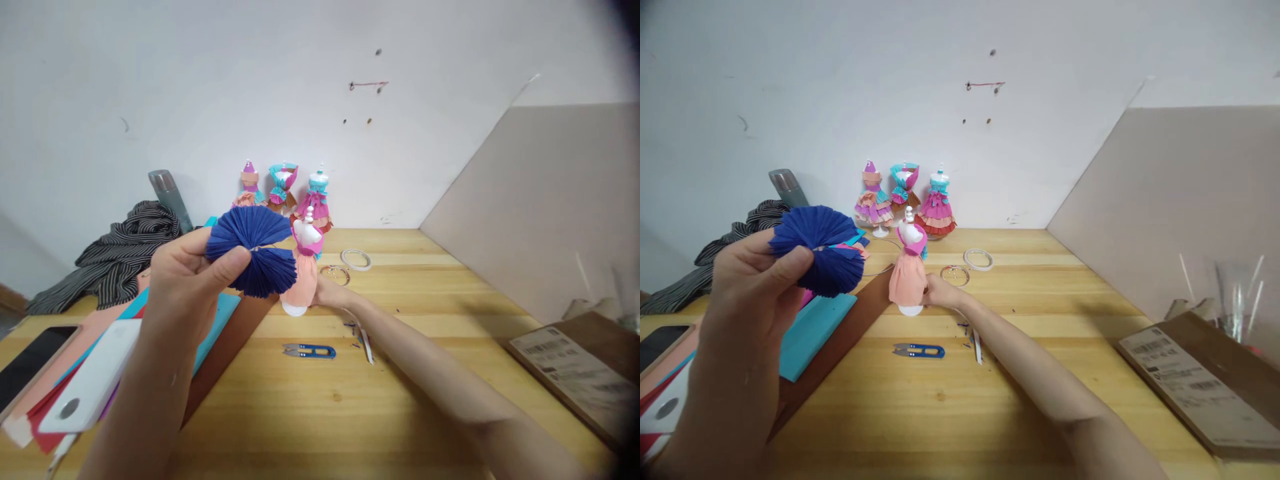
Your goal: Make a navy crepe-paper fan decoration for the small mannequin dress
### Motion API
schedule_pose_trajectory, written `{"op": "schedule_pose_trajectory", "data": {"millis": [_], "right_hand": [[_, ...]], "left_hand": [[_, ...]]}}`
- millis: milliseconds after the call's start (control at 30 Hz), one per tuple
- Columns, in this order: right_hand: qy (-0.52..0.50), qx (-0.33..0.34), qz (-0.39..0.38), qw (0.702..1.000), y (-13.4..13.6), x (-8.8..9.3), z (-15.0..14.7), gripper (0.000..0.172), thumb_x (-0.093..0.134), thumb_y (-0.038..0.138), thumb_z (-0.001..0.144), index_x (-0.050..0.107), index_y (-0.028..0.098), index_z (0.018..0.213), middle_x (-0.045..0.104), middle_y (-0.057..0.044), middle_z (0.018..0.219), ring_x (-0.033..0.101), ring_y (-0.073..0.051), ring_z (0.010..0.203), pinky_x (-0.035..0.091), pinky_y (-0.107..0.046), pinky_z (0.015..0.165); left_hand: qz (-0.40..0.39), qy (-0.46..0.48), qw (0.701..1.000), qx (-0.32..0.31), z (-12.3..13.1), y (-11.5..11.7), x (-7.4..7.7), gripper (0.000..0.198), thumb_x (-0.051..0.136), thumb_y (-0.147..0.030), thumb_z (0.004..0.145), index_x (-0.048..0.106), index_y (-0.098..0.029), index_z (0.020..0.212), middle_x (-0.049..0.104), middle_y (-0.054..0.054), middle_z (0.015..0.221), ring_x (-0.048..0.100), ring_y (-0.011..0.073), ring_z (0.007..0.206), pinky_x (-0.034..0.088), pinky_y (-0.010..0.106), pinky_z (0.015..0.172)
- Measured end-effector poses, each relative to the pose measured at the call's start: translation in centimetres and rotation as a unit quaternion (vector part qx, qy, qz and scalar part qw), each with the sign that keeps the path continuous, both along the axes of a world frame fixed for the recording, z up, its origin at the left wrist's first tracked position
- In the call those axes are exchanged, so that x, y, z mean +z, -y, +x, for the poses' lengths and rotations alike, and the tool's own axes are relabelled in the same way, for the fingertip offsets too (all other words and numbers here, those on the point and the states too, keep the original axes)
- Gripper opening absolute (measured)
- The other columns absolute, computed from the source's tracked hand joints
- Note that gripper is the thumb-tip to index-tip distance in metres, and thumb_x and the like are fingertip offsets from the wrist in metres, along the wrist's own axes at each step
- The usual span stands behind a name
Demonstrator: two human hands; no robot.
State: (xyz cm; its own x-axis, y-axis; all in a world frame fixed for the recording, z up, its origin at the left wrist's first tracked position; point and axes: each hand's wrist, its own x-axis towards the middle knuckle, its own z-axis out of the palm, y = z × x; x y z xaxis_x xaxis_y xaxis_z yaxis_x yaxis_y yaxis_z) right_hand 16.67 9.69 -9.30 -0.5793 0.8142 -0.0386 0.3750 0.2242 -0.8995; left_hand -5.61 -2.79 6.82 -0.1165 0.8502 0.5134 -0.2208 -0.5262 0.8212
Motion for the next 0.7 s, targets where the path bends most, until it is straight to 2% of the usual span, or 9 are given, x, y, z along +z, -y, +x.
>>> {"op": "schedule_pose_trajectory", "data": {"millis": [67, 133, 167, 233, 300, 433, 533, 600, 700], "right_hand": [[0.037, -0.019, 0.002, 0.999, -0.5, 0.8, 2.0, 0.019, 0.065, 0.029, 0.090, 0.067, 0.013, 0.099, 0.069, -0.002, 0.089, 0.065, -0.013, 0.070, 0.055, -0.027, 0.062], [0.059, -0.067, 0.022, 0.996, -1.3, 2.1, 4.6, 0.013, 0.071, 0.024, 0.082, 0.070, 0.012, 0.085, 0.068, 0.001, 0.071, 0.061, -0.011, 0.059, 0.049, -0.023, 0.054], [0.067, -0.103, 0.037, 0.992, -1.8, 2.7, 5.9, 0.012, 0.069, 0.024, 0.083, 0.071, 0.012, 0.084, 0.067, 0.001, 0.067, 0.060, -0.011, 0.057, 0.048, -0.023, 0.054], [0.090, -0.176, 0.065, 0.978, -2.7, 3.5, 8.0, 0.015, 0.065, 0.026, 0.087, 0.070, 0.012, 0.088, 0.068, 0.000, 0.070, 0.060, -0.011, 0.058, 0.049, -0.024, 0.056], [0.126, -0.217, 0.074, 0.965, -3.2, 3.6, 8.9, 0.019, 0.062, 0.030, 0.092, 0.067, 0.012, 0.093, 0.069, -0.001, 0.080, 0.063, -0.012, 0.065, 0.053, -0.027, 0.061], [0.188, -0.213, 0.065, 0.957, -3.1, 2.7, 8.0, 0.024, 0.060, 0.032, 0.094, 0.064, 0.014, 0.109, 0.067, -0.006, 0.105, 0.067, -0.017, 0.086, 0.058, -0.034, 0.074], [0.210, -0.209, 0.070, 0.953, -3.0, 2.5, 6.9, 0.025, 0.060, 0.032, 0.095, 0.063, 0.015, 0.113, 0.066, -0.007, 0.111, 0.066, -0.019, 0.091, 0.058, -0.037, 0.078], [0.212, -0.219, 0.081, 0.949, -2.9, 3.0, 6.7, 0.022, 0.060, 0.032, 0.094, 0.064, 0.015, 0.107, 0.067, -0.006, 0.106, 0.066, -0.017, 0.087, 0.057, -0.035, 0.076], [0.186, -0.224, 0.096, 0.952, -2.1, 4.7, 6.8, 0.017, 0.066, 0.029, 0.089, 0.068, 0.012, 0.084, 0.069, -0.004, 0.079, 0.064, -0.015, 0.068, 0.054, -0.028, 0.064]], "left_hand": [[0.008, -0.004, 1.000, 0.006, -0.1, -0.1, -0.1, 0.021, 0.085, -0.031, 0.067, 0.079, -0.015, 0.078, 0.074, 0.005, 0.074, 0.069, 0.0186, 0.072, 0.060, 0.032, 0.072], [0.017, -0.005, 1.000, 0.007, -0.2, -0.3, -0.2, 0.022, 0.086, -0.031, 0.066, 0.079, -0.014, 0.078, 0.074, 0.006, 0.075, 0.069, 0.0182, 0.070, 0.061, 0.032, 0.070], [0.020, -0.004, 1.000, 0.003, -0.3, -0.4, -0.3, 0.022, 0.086, -0.031, 0.066, 0.078, -0.014, 0.078, 0.074, 0.006, 0.076, 0.069, 0.0179, 0.070, 0.061, 0.032, 0.069], [0.015, -0.008, 1.000, -0.013, -0.3, -0.6, -0.5, 0.019, 0.085, -0.029, 0.068, 0.078, -0.014, 0.078, 0.074, 0.005, 0.074, 0.068, 0.0166, 0.068, 0.060, 0.031, 0.067], [0.006, -0.024, 0.999, -0.028, -0.3, -0.9, -0.6, 0.014, 0.083, -0.026, 0.070, 0.078, -0.015, 0.076, 0.071, 0.003, 0.070, 0.065, 0.0140, 0.064, 0.058, 0.027, 0.062], [-0.019, -0.067, 0.997, -0.026, -0.4, -1.6, -0.8, 0.009, 0.081, -0.022, 0.070, 0.076, -0.014, 0.072, 0.068, 0.000, 0.064, 0.062, 0.0121, 0.060, 0.056, 0.025, 0.059], [-0.073, -0.095, 0.992, -0.023, -0.6, -2.7, -1.1, 0.013, 0.079, -0.024, 0.069, 0.076, -0.013, 0.074, 0.071, 0.002, 0.066, 0.064, 0.0147, 0.061, 0.058, 0.029, 0.062], [-0.090, -0.122, 0.988, -0.014, -0.7, -3.7, -1.6, 0.015, 0.079, -0.026, 0.068, 0.076, -0.012, 0.075, 0.072, 0.002, 0.068, 0.066, 0.0157, 0.062, 0.059, 0.030, 0.064], [-0.092, -0.143, 0.985, 0.004, -0.8, -5.0, -2.4, 0.017, 0.079, -0.026, 0.066, 0.075, -0.012, 0.074, 0.072, 0.002, 0.067, 0.065, 0.0148, 0.060, 0.057, 0.027, 0.061]]}}
